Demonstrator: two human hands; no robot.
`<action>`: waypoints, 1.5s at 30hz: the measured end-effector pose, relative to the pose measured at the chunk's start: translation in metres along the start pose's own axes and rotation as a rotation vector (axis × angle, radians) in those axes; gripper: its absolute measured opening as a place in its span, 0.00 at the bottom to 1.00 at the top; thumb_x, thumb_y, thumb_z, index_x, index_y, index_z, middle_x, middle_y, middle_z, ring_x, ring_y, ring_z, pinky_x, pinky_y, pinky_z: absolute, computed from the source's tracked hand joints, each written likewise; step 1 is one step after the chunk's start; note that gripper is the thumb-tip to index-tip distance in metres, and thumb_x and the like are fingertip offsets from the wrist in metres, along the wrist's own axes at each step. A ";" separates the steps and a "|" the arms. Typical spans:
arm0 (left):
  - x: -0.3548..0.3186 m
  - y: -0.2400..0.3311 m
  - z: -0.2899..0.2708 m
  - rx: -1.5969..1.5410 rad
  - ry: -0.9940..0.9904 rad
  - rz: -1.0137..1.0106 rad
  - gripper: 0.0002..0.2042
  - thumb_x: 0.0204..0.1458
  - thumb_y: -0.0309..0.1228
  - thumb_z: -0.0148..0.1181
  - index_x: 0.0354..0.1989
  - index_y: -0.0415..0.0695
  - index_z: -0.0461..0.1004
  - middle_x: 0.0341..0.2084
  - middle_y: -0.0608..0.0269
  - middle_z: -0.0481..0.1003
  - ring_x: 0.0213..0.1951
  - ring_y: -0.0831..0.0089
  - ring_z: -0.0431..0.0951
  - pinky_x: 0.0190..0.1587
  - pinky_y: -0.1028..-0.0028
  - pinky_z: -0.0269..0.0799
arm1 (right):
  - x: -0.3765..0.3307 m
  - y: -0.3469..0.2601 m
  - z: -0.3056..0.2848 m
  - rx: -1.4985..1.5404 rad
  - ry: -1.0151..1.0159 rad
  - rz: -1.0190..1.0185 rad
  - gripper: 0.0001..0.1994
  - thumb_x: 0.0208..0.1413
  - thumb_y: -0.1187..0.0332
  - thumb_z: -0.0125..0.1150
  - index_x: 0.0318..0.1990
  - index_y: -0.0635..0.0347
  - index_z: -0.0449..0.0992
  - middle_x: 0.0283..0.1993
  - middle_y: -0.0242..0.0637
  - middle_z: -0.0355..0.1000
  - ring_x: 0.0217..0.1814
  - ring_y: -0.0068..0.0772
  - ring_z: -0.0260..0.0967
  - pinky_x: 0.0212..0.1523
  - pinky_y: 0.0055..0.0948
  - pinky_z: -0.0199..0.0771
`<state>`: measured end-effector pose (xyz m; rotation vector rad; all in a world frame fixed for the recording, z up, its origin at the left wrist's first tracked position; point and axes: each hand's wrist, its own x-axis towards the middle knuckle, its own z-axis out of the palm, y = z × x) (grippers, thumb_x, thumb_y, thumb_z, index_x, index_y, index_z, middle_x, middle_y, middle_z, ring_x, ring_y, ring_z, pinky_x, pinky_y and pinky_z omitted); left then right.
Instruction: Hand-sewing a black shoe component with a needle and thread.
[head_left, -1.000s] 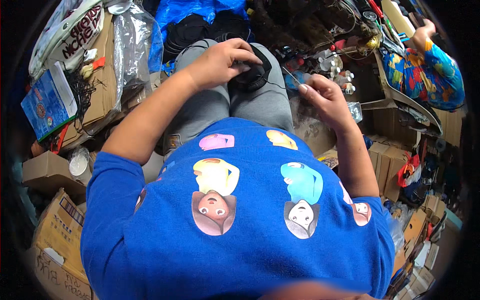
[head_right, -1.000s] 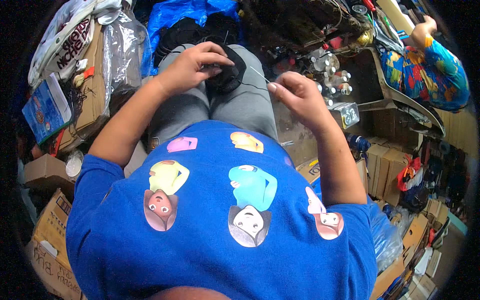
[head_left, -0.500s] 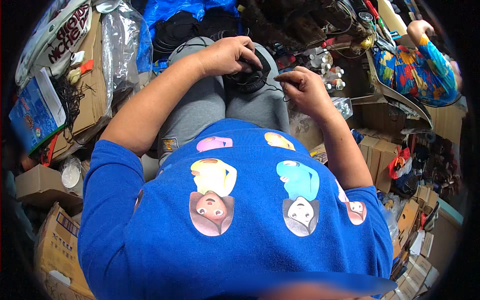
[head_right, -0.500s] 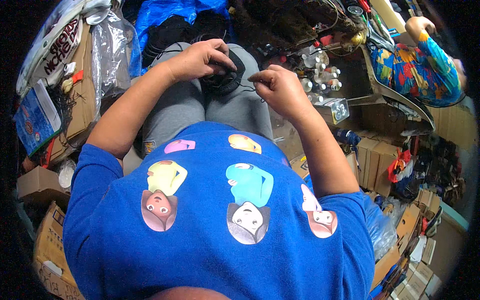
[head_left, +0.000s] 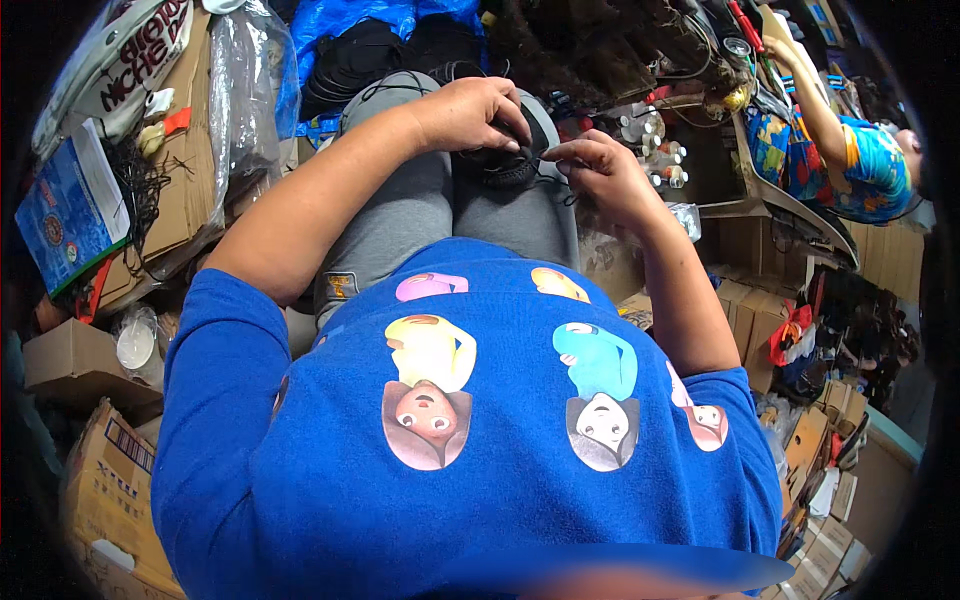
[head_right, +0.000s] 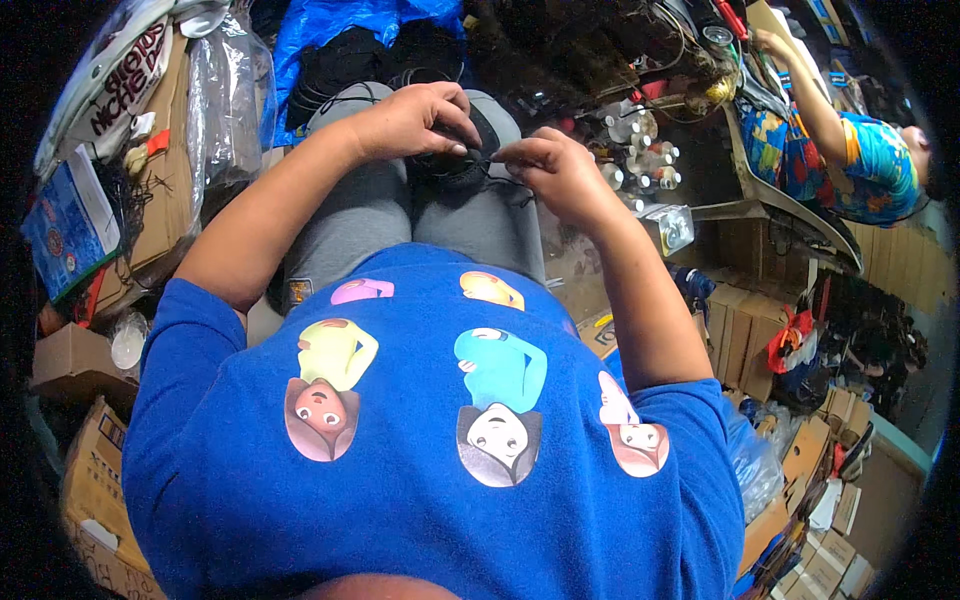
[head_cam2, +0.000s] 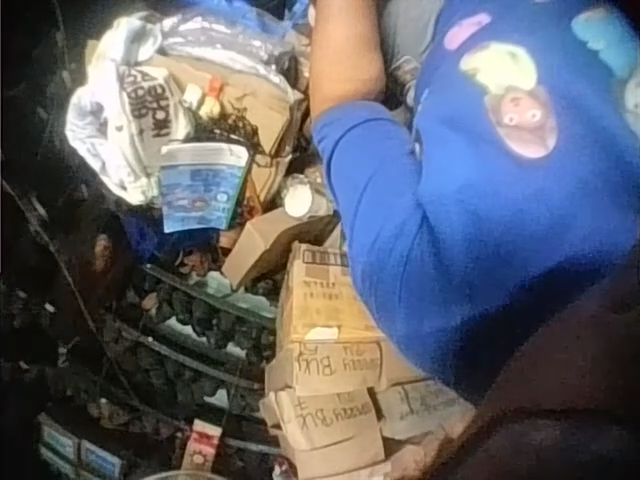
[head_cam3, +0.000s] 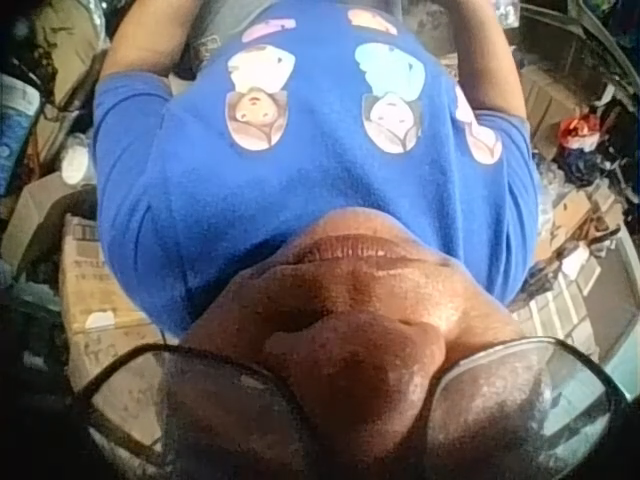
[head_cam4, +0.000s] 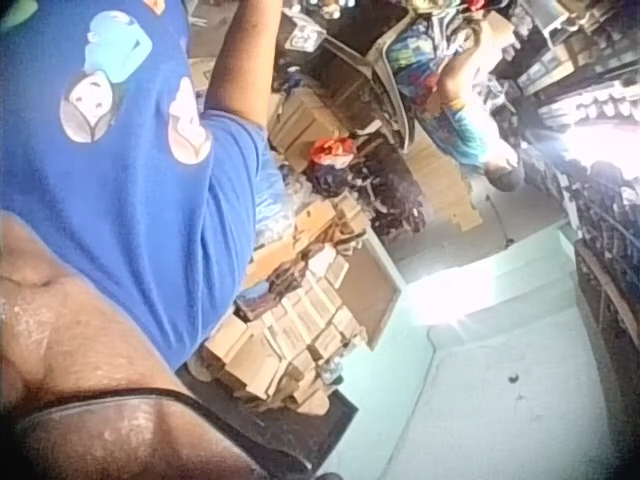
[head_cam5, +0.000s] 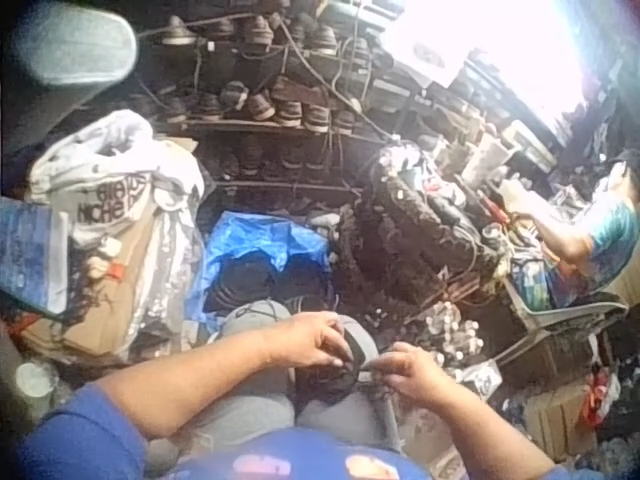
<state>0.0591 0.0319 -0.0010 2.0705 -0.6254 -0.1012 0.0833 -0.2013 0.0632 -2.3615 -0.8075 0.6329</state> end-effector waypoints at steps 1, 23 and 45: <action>0.002 -0.001 0.001 0.016 -0.016 -0.001 0.11 0.40 0.30 0.66 0.35 0.54 0.80 0.33 0.64 0.69 0.39 0.67 0.71 0.41 0.72 0.68 | 0.001 0.009 0.000 0.128 -0.048 0.045 0.09 0.49 0.73 0.59 0.39 0.55 0.79 0.37 0.36 0.69 0.40 0.29 0.69 0.41 0.26 0.68; -0.008 -0.010 0.006 0.118 0.152 -0.003 0.16 0.41 0.22 0.59 0.41 0.47 0.76 0.32 0.60 0.70 0.41 0.66 0.72 0.47 0.69 0.67 | -0.005 0.016 0.036 0.114 0.186 -0.203 0.14 0.43 0.77 0.61 0.40 0.51 0.79 0.26 0.32 0.64 0.30 0.25 0.64 0.32 0.22 0.64; -0.056 0.041 0.020 0.677 0.361 -0.128 0.08 0.41 0.25 0.63 0.33 0.48 0.79 0.23 0.63 0.72 0.28 0.66 0.72 0.30 0.71 0.65 | -0.020 0.021 0.048 -0.212 0.245 -0.238 0.20 0.42 0.72 0.59 0.46 0.40 0.77 0.31 0.35 0.66 0.37 0.38 0.66 0.42 0.36 0.61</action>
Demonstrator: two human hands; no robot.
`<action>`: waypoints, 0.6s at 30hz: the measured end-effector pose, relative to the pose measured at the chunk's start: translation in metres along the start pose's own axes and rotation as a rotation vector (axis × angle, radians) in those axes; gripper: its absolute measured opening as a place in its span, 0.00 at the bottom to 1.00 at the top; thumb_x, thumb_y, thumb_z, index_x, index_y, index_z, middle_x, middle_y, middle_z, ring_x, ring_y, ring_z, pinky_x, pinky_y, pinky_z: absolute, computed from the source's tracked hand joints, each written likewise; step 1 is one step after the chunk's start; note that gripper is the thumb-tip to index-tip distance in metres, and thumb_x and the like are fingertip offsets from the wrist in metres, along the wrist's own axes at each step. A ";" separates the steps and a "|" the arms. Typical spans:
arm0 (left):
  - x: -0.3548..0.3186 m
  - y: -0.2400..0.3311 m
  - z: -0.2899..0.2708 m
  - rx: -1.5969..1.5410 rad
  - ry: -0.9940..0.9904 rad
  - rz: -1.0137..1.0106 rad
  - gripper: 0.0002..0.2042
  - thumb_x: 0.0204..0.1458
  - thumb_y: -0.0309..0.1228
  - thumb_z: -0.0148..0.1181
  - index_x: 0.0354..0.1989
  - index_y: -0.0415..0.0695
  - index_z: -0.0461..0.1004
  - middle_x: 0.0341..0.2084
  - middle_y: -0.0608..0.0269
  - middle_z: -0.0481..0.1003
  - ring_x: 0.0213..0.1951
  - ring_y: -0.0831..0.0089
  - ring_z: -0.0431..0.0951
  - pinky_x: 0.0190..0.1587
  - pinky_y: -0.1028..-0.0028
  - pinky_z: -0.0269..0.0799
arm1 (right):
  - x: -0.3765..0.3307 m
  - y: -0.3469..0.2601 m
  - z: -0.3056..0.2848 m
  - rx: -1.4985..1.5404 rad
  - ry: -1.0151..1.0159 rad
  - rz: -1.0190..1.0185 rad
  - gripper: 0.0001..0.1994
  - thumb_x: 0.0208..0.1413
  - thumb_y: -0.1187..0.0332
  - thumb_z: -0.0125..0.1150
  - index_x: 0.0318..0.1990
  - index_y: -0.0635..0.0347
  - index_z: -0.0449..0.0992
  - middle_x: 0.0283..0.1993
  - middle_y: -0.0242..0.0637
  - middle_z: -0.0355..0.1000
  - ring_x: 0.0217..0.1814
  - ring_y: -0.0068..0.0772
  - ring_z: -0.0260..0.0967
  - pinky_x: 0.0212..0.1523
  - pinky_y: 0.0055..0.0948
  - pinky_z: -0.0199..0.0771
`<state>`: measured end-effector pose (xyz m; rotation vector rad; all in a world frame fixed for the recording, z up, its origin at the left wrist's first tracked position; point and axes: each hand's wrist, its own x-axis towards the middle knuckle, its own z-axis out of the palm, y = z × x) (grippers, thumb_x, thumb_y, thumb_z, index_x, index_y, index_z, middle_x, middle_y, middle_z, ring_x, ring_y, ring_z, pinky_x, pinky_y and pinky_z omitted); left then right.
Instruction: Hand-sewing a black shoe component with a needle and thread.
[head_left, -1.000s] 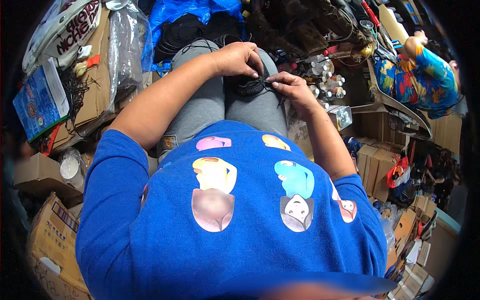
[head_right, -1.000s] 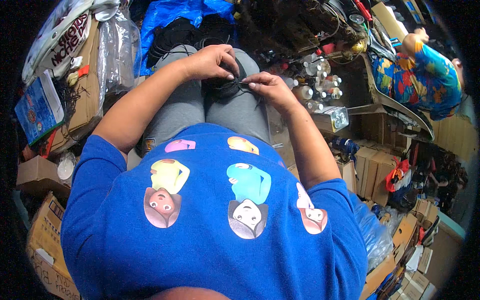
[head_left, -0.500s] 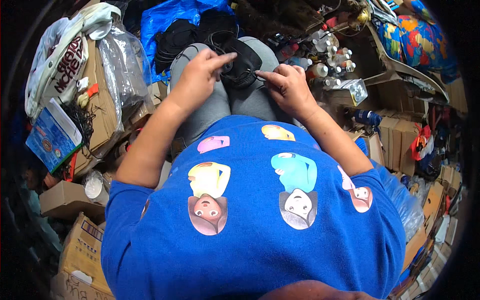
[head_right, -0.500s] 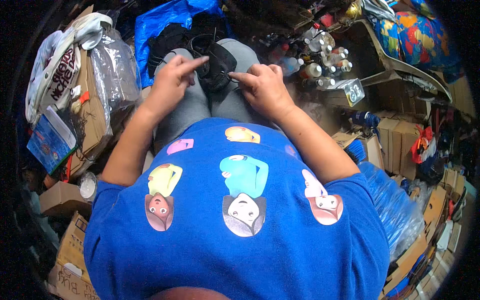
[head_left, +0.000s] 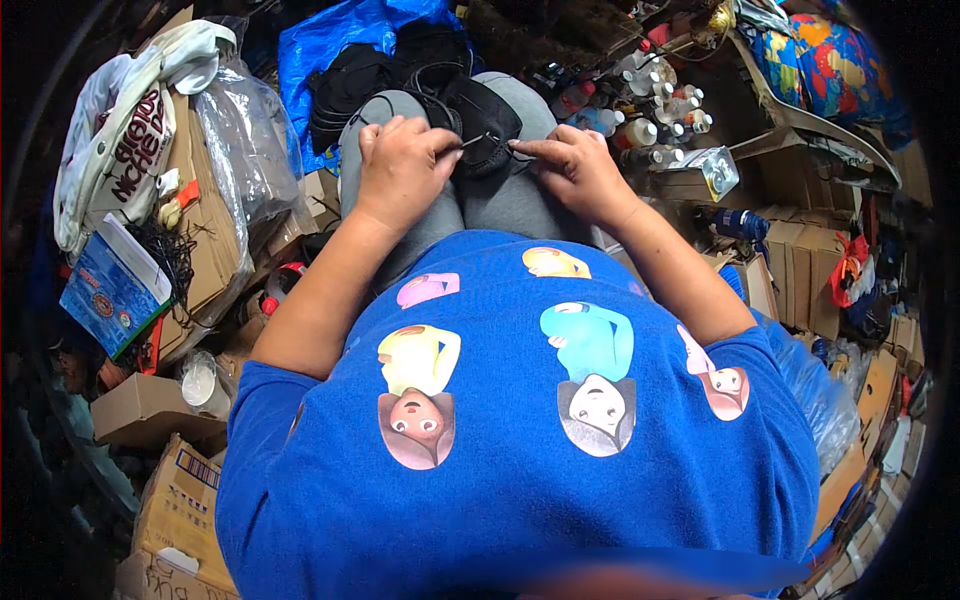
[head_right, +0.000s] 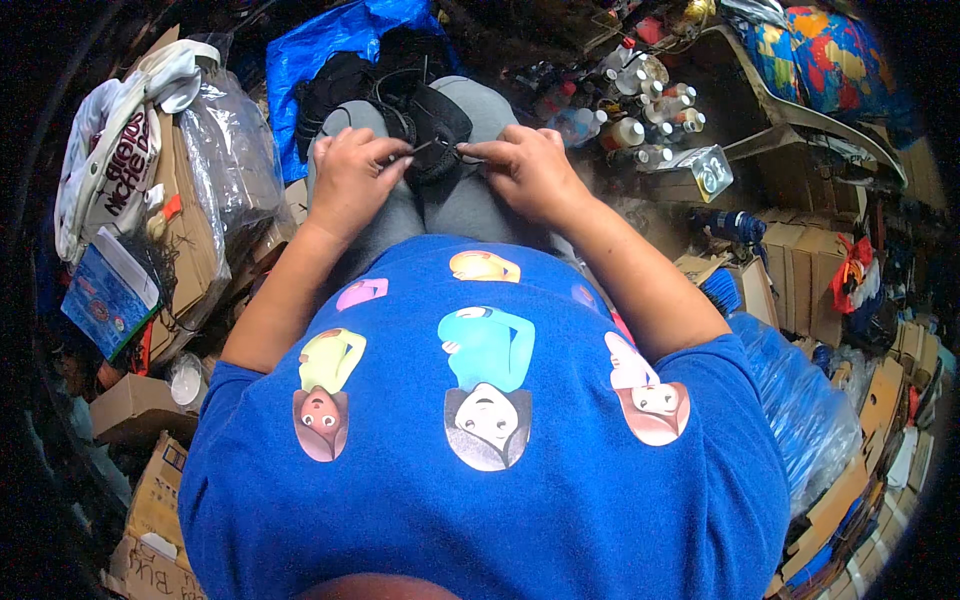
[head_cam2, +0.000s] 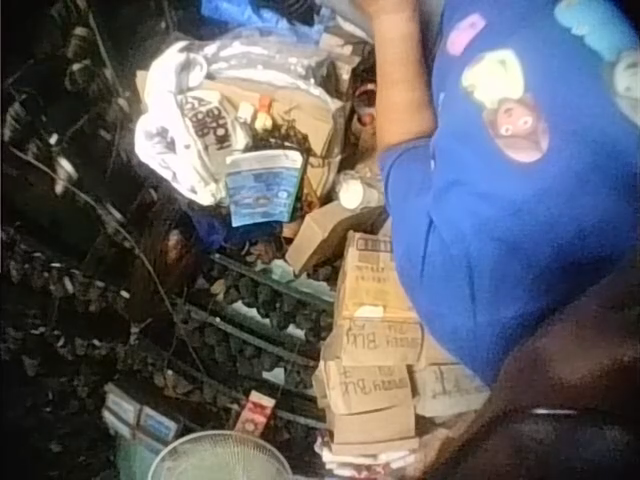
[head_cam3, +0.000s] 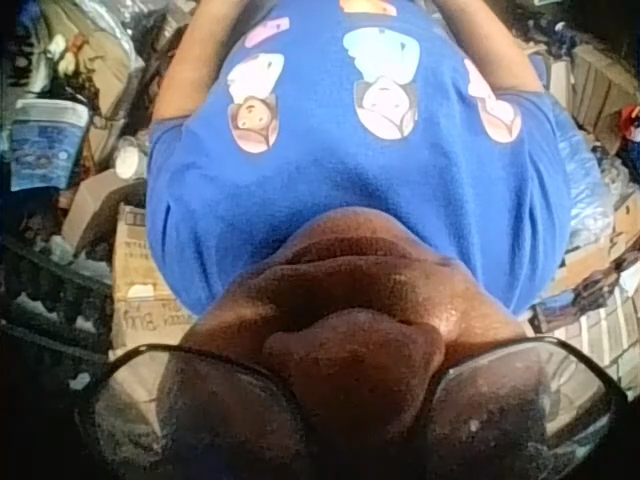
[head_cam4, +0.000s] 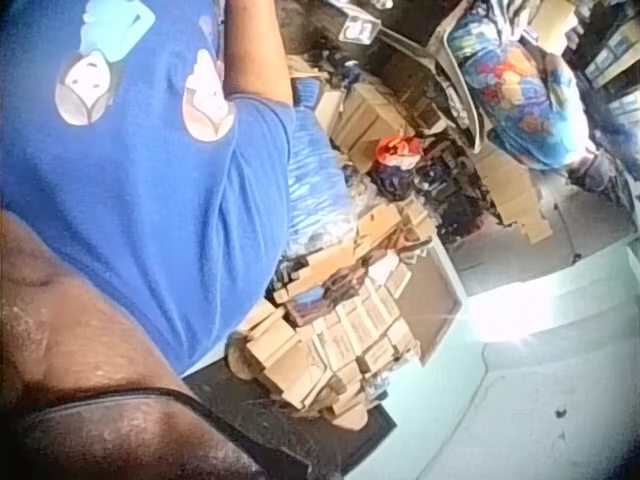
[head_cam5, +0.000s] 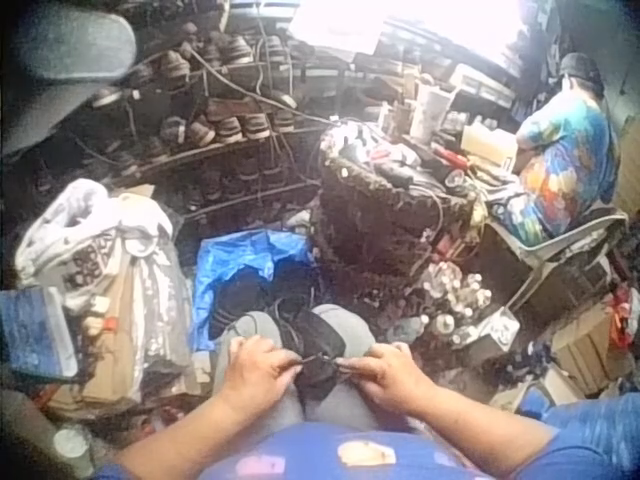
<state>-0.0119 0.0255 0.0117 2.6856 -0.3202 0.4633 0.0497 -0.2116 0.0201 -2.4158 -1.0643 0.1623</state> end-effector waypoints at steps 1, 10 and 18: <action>0.005 -0.002 0.001 -0.208 -0.026 -0.052 0.09 0.41 0.24 0.63 0.33 0.49 0.80 0.23 0.64 0.71 0.29 0.68 0.72 0.31 0.72 0.65 | 0.002 0.004 -0.001 0.137 -0.050 0.061 0.20 0.42 0.73 0.59 0.46 0.39 0.77 0.31 0.36 0.66 0.37 0.39 0.66 0.40 0.36 0.64; 0.015 -0.027 0.026 -0.508 -0.147 -0.068 0.14 0.40 0.21 0.62 0.35 0.53 0.81 0.23 0.67 0.65 0.30 0.72 0.68 0.36 0.75 0.66 | 0.029 0.028 -0.011 0.471 -0.276 0.182 0.14 0.50 0.75 0.55 0.43 0.46 0.79 0.35 0.33 0.64 0.41 0.29 0.63 0.46 0.24 0.63; 0.016 -0.024 0.027 -0.420 -0.080 0.031 0.15 0.36 0.22 0.64 0.34 0.56 0.81 0.21 0.67 0.65 0.28 0.70 0.66 0.34 0.73 0.64 | 0.031 0.032 -0.010 0.508 -0.299 0.189 0.12 0.51 0.72 0.57 0.41 0.44 0.80 0.36 0.36 0.66 0.43 0.32 0.65 0.48 0.26 0.64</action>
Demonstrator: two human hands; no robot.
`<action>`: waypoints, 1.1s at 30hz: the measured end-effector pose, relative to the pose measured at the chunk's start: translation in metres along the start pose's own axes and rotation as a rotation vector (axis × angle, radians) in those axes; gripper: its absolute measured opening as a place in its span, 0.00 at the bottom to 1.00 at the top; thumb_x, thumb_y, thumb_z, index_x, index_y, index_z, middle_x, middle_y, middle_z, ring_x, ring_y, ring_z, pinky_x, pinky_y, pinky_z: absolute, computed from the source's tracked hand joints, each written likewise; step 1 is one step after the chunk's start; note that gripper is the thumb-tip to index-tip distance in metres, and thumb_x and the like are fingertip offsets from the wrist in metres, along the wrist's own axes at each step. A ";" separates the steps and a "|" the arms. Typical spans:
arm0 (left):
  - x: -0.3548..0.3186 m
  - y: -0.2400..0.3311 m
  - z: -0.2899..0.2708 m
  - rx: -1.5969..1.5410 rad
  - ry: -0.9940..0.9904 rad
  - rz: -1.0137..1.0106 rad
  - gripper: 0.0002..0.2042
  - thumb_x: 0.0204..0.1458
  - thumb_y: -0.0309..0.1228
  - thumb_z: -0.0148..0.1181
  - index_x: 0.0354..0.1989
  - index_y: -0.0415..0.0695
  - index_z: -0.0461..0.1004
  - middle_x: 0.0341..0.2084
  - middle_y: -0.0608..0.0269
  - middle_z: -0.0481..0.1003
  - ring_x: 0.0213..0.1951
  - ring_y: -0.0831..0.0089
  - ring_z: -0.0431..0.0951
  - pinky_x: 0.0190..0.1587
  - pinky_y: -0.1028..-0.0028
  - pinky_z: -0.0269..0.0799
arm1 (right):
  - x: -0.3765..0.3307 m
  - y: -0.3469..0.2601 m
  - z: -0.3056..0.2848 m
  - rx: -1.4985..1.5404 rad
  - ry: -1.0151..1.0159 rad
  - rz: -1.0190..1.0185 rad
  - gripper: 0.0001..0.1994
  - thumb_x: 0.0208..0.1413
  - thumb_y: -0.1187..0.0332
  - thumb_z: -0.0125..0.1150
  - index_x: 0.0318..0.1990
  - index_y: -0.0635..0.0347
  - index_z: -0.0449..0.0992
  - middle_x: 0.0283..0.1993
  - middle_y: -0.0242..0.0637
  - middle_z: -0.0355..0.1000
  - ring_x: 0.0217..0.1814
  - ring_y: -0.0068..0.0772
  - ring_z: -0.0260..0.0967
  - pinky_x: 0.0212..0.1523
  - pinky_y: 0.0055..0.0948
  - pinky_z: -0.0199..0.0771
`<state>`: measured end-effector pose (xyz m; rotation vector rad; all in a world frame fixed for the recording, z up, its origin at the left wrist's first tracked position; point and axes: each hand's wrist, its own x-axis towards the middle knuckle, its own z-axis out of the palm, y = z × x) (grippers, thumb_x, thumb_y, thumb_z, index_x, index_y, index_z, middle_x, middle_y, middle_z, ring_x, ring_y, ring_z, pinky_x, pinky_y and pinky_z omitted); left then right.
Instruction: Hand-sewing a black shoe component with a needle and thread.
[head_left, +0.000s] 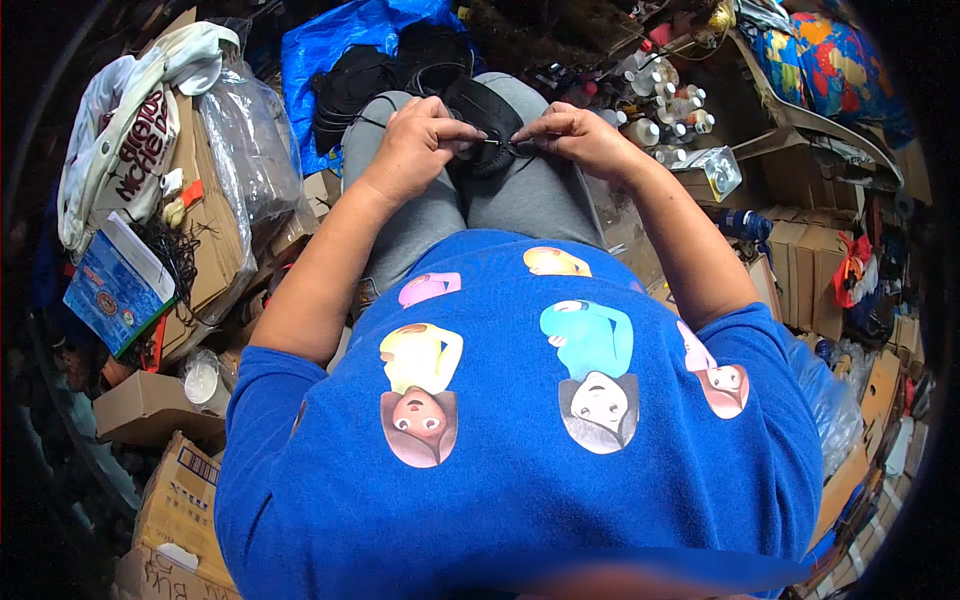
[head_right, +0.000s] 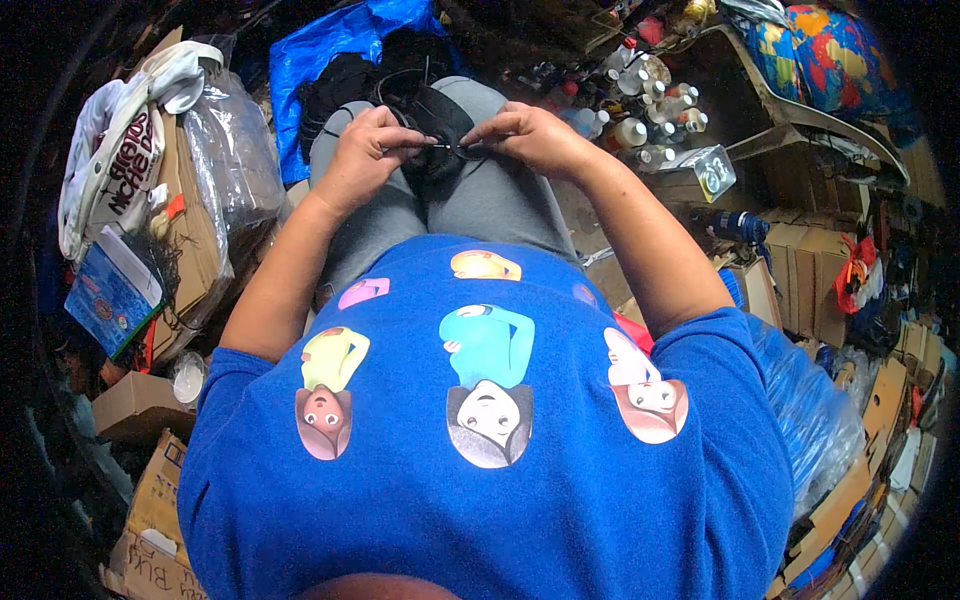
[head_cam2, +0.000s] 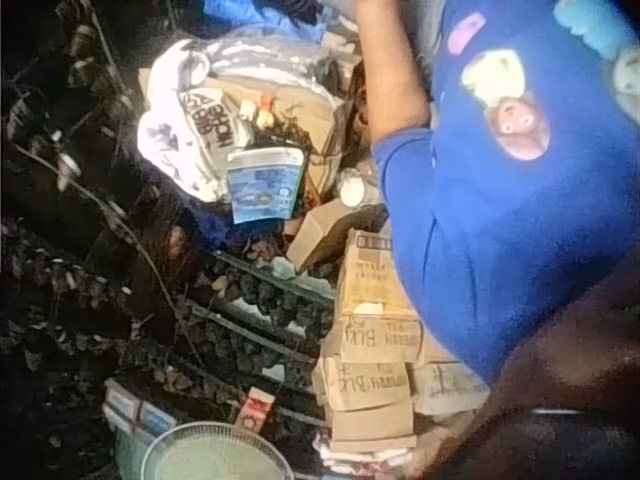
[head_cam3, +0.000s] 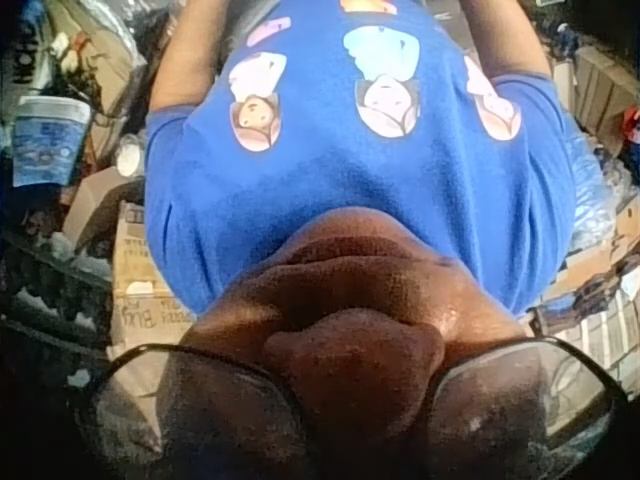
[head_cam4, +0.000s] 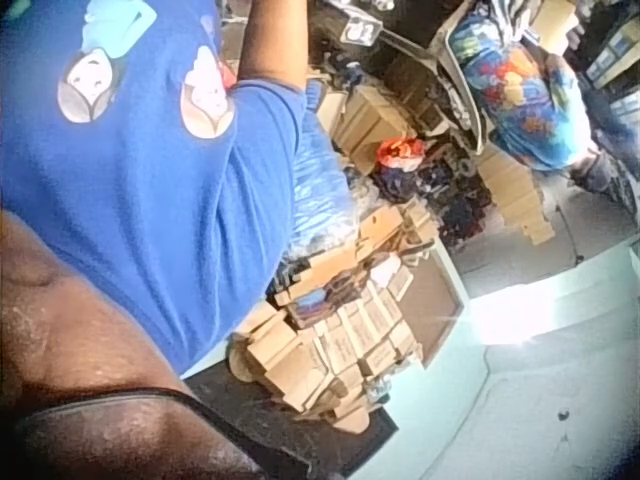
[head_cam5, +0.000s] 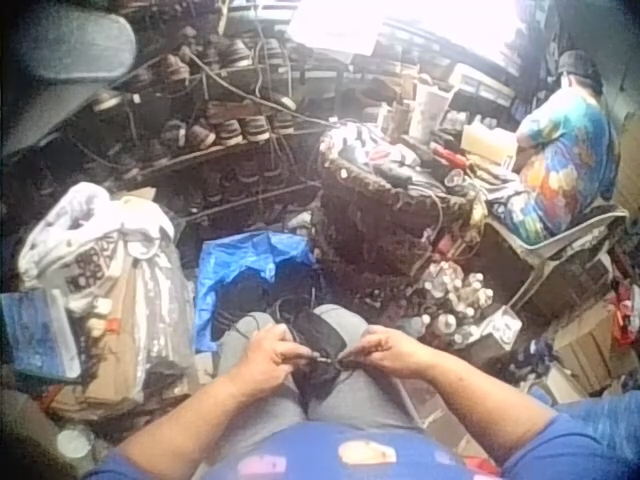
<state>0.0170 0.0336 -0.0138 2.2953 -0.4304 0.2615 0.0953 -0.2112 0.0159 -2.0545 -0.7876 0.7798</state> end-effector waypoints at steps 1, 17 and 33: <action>0.000 0.001 0.000 0.000 -0.001 0.001 0.15 0.36 0.22 0.64 0.34 0.56 0.81 0.21 0.67 0.65 0.28 0.70 0.66 0.34 0.73 0.64 | 0.000 0.003 0.000 0.010 -0.014 0.000 0.13 0.50 0.72 0.57 0.42 0.44 0.80 0.36 0.36 0.66 0.43 0.32 0.65 0.48 0.26 0.64; -0.002 0.023 -0.005 -0.213 -0.086 -0.283 0.10 0.41 0.24 0.63 0.35 0.46 0.78 0.25 0.67 0.74 0.32 0.76 0.72 0.36 0.75 0.67 | -0.006 0.003 0.014 0.302 0.050 0.089 0.16 0.47 0.69 0.64 0.46 0.51 0.78 0.22 0.24 0.65 0.25 0.14 0.59 0.26 0.19 0.60; 0.044 0.033 -0.009 0.200 -0.419 -0.095 0.14 0.42 0.31 0.65 0.40 0.44 0.76 0.37 0.55 0.78 0.44 0.62 0.76 0.47 0.67 0.70 | 0.015 -0.001 0.009 0.216 0.061 0.086 0.07 0.48 0.69 0.66 0.32 0.61 0.77 0.27 0.25 0.72 0.29 0.14 0.65 0.32 0.16 0.66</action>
